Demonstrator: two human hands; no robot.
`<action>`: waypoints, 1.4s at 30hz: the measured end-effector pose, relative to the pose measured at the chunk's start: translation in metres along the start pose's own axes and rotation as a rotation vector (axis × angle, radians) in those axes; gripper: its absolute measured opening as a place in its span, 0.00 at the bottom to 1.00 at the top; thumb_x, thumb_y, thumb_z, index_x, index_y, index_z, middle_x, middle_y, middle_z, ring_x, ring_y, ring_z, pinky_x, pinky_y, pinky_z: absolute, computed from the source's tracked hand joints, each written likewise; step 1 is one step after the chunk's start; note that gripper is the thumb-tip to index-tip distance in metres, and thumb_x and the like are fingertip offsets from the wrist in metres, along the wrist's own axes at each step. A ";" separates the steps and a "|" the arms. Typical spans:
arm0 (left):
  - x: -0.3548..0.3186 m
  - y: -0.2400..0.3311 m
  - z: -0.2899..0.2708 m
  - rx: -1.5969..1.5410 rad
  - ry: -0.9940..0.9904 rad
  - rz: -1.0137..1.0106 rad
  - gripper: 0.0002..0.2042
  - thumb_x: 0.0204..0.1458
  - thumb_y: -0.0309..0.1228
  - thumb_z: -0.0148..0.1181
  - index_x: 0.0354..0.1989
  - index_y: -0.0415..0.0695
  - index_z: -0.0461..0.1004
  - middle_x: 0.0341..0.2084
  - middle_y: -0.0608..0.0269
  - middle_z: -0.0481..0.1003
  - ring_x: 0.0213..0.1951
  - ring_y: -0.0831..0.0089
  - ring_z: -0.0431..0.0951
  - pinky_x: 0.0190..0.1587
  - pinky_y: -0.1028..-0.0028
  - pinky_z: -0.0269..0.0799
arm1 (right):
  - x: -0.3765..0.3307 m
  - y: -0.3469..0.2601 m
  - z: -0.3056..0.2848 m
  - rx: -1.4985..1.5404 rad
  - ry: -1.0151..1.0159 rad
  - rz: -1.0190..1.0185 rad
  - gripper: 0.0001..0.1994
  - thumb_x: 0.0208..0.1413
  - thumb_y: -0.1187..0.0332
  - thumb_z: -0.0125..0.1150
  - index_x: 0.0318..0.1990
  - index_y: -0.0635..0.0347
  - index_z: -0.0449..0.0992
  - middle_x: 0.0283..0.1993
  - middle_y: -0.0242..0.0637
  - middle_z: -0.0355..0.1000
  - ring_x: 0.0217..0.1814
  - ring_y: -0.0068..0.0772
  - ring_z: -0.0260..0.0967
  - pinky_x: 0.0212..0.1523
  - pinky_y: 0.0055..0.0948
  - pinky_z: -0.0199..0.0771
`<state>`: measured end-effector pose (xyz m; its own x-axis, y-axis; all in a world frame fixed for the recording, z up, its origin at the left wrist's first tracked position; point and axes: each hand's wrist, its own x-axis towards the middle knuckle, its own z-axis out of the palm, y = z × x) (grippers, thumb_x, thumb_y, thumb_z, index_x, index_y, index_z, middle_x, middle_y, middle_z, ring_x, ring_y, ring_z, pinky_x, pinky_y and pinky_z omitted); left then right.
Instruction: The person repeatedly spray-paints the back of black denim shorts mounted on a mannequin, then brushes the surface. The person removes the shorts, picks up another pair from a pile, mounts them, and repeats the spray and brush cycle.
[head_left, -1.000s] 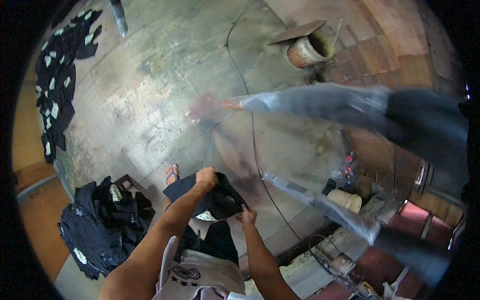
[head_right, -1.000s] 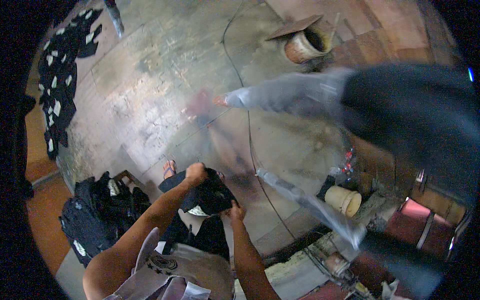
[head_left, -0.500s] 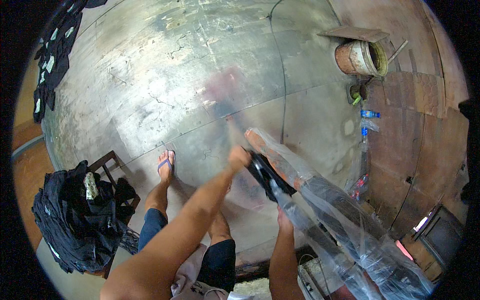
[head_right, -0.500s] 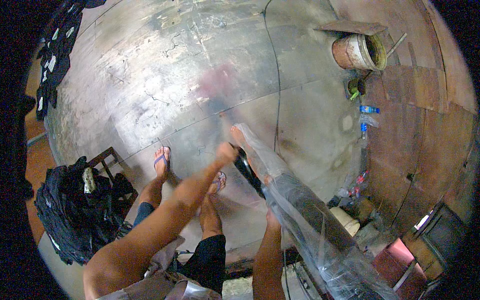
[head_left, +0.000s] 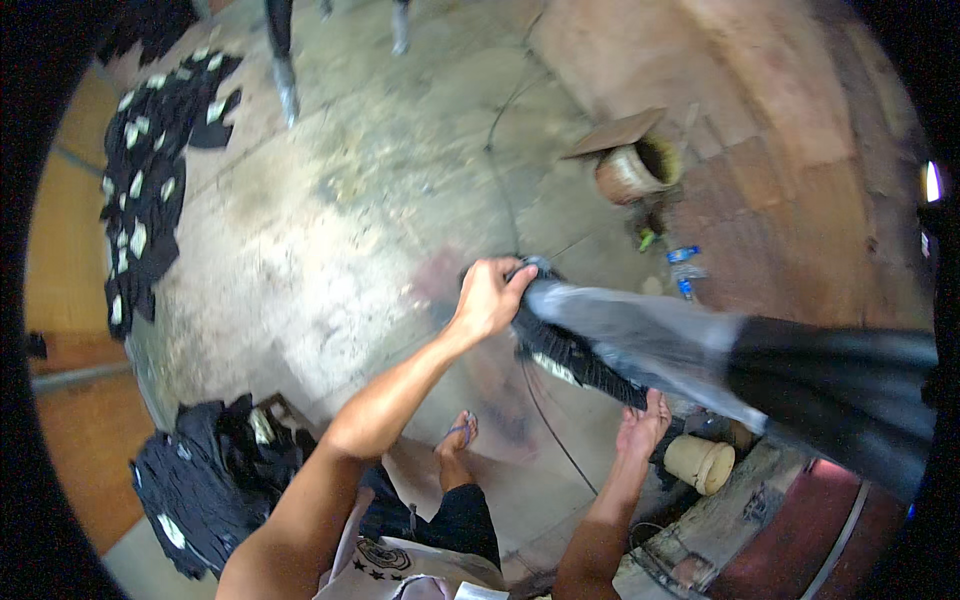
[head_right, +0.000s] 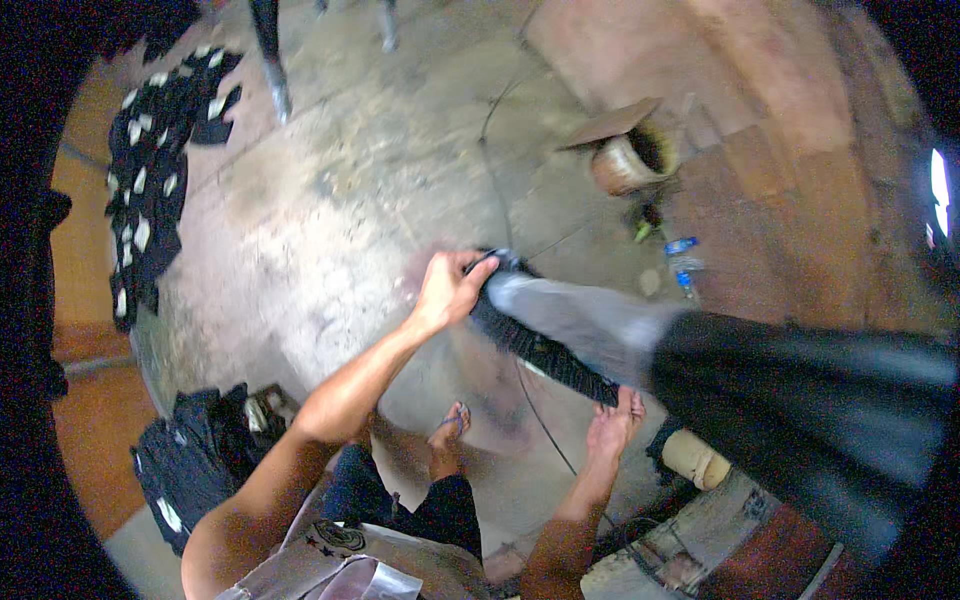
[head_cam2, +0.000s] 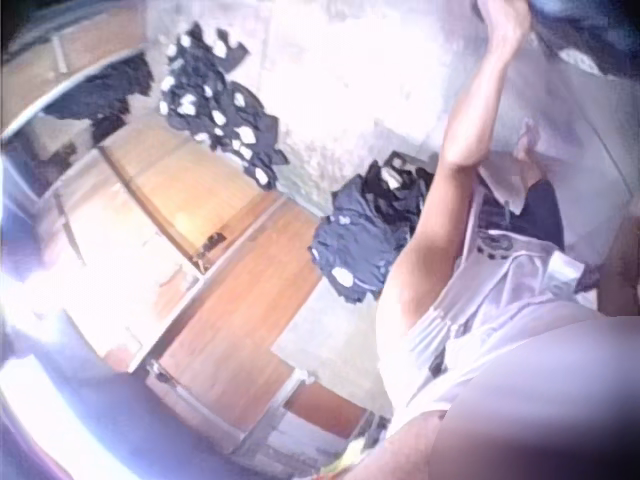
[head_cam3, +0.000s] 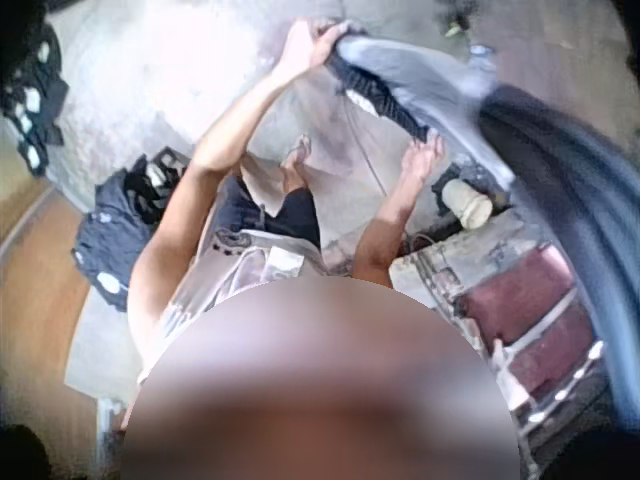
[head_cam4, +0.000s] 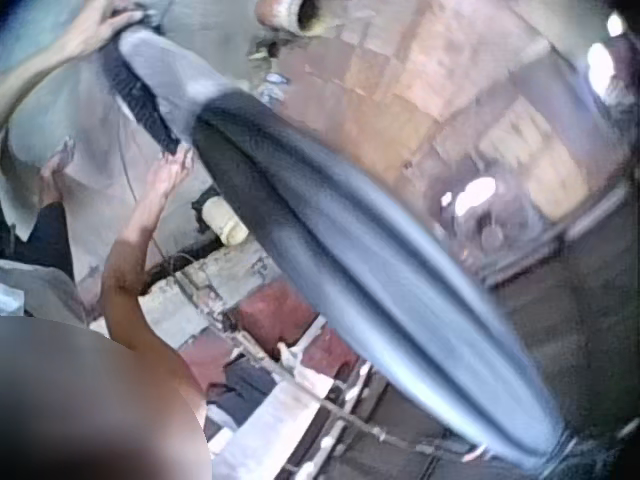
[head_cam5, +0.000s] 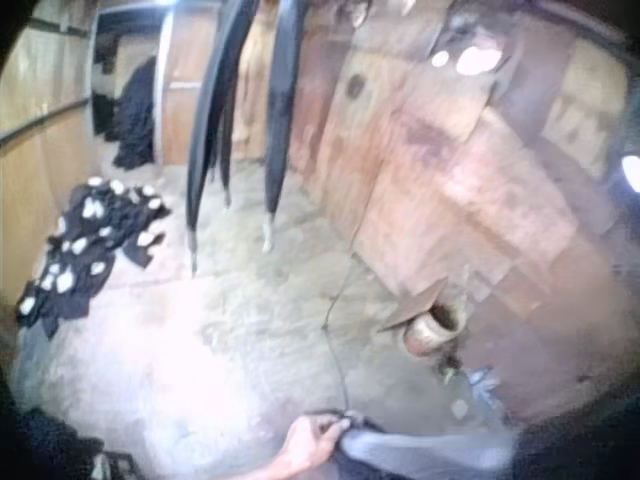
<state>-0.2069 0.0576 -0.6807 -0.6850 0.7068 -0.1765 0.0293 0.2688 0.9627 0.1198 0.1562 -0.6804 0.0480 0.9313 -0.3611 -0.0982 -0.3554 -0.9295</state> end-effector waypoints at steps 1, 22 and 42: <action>-0.020 0.030 0.000 -0.022 -0.023 0.007 0.16 0.60 0.40 0.62 0.37 0.35 0.82 0.23 0.42 0.78 0.28 0.56 0.82 0.35 0.60 0.75 | -0.016 -0.028 -0.010 0.049 0.040 -0.056 0.05 0.65 0.66 0.62 0.45 0.51 0.74 0.43 0.30 0.76 0.30 0.22 0.65 0.25 0.25 0.61; -0.137 0.541 -0.012 -0.220 -0.295 0.251 0.16 0.60 0.39 0.55 0.21 0.45 0.73 0.11 0.68 0.65 0.10 0.77 0.61 0.11 0.70 0.50 | -0.221 -0.504 -0.110 0.097 -0.118 -0.710 0.09 0.62 0.65 0.66 0.36 0.60 0.77 0.18 0.18 0.57 0.13 0.14 0.53 0.12 0.20 0.60; -0.168 0.606 -0.050 -0.077 0.138 1.391 0.18 0.59 0.44 0.67 0.41 0.40 0.73 0.19 0.63 0.73 0.24 0.76 0.72 0.31 0.69 0.69 | -0.333 -0.598 0.013 -0.753 0.356 -1.628 0.14 0.58 0.58 0.68 0.41 0.59 0.85 0.19 0.38 0.72 0.20 0.29 0.69 0.28 0.32 0.70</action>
<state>-0.1101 0.0688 -0.0570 -0.1938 0.2908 0.9370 0.6988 -0.6294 0.3399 0.1497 0.0600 -0.0035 -0.1778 0.3240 0.9292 0.6692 0.7321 -0.1273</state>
